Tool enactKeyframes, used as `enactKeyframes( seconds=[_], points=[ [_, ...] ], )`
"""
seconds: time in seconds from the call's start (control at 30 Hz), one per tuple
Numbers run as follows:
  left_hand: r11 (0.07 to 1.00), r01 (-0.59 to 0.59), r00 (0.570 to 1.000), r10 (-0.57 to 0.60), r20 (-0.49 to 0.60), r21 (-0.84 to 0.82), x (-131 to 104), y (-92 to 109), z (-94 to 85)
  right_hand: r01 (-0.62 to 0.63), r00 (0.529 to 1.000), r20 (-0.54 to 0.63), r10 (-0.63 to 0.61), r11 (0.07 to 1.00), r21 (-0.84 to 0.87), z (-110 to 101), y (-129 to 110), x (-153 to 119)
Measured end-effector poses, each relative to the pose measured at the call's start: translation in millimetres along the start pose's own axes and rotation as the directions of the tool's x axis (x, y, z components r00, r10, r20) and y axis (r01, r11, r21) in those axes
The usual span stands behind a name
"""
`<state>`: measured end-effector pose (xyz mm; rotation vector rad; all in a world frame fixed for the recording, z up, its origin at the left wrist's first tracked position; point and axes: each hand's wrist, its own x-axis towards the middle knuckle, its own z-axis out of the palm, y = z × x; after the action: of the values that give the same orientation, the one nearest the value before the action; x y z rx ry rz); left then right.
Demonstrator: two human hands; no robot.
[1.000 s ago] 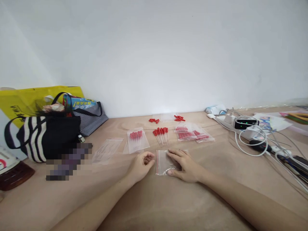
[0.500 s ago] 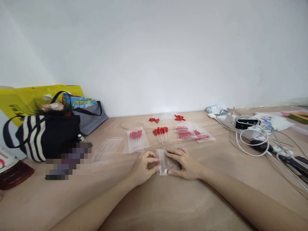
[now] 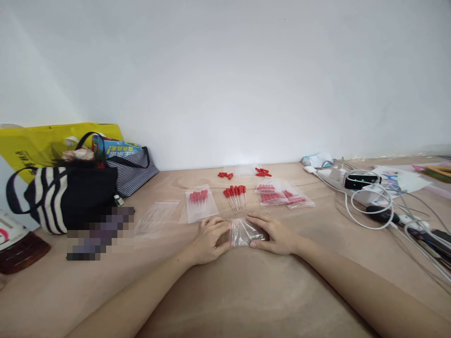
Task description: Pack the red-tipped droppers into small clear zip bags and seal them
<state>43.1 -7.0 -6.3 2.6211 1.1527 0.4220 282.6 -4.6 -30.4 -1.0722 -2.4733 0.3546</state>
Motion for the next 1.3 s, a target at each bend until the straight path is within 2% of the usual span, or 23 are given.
enactKeyframes(
  seconds=[0.13,0.2,0.27,0.33,0.4,0.53,0.6,0.73,0.83,0.93,1.03,1.13,1.23,1.3],
  points=[
    [0.998,0.022,1.0,-0.023,-0.019,-0.067,-0.9,-2.2,1.8,-0.027,0.999,-0.041,0.028,1.0,0.007,0.2,6.5,-0.1],
    [0.991,0.02,0.998,-0.028,-0.061,-0.129,-0.9,-5.2,3.4,-0.026,0.999,-0.045,0.027,1.0,0.006,0.5,7.3,0.1],
    [0.979,0.038,0.981,-0.075,-0.18,-0.2,0.7,-9.2,4.2,-0.028,0.999,-0.043,0.029,1.0,0.003,0.5,6.9,0.3],
    [0.966,0.075,0.933,-0.156,-0.325,-0.247,5.6,-14.3,3.1,-0.033,0.999,-0.037,0.033,0.999,0.001,0.4,6.2,0.5],
    [0.966,0.112,0.895,-0.2,-0.4,-0.232,15.9,-20.4,0.0,-0.036,0.999,-0.028,0.036,0.999,0.0,0.4,5.8,0.7],
    [0.971,0.228,0.907,-0.239,-0.347,-0.073,54.2,-34.8,-6.9,-0.04,0.999,-0.022,0.04,0.999,0.008,0.9,6.3,0.8],
    [0.943,0.325,0.877,-0.329,-0.349,-0.073,78.6,-43.5,-7.6,-0.041,0.999,-0.023,0.041,0.999,0.011,1.0,6.4,0.7],
    [0.894,0.429,0.828,-0.446,-0.339,-0.128,121.8,-62.2,-2.6,-0.035,0.999,-0.028,0.035,0.999,0.021,0.0,5.2,0.2],
    [0.844,0.498,0.785,-0.537,-0.308,-0.202,141.1,-72.2,3.8,-0.042,0.999,-0.033,0.043,0.999,0.022,-1.1,3.7,0.3],
    [0.799,0.53,0.749,-0.599,-0.284,-0.285,150.5,-76.6,10.8,-0.048,0.999,-0.025,0.048,0.999,0.018,-2.1,2.5,0.9],
    [0.752,0.535,0.707,-0.648,-0.283,-0.386,155.5,-77.0,15.6,-0.046,0.999,-0.016,0.047,0.999,0.011,-2.8,1.5,1.3],
    [0.709,0.482,0.675,-0.675,-0.297,-0.516,157.4,-73.8,12.4,-0.049,0.999,-0.015,0.049,0.999,0.01,-2.9,1.2,1.3],
    [0.667,0.355,0.673,-0.669,-0.316,-0.655,150.4,-67.0,-1.9,-0.049,0.999,-0.016,0.049,0.999,0.015,-2.2,2.2,1.0],
    [0.629,0.259,0.667,-0.665,-0.336,-0.733,136.4,-61.7,-15.3,-0.044,0.999,-0.02,0.045,0.999,0.018,-1.6,3.1,0.7]
  ],
)
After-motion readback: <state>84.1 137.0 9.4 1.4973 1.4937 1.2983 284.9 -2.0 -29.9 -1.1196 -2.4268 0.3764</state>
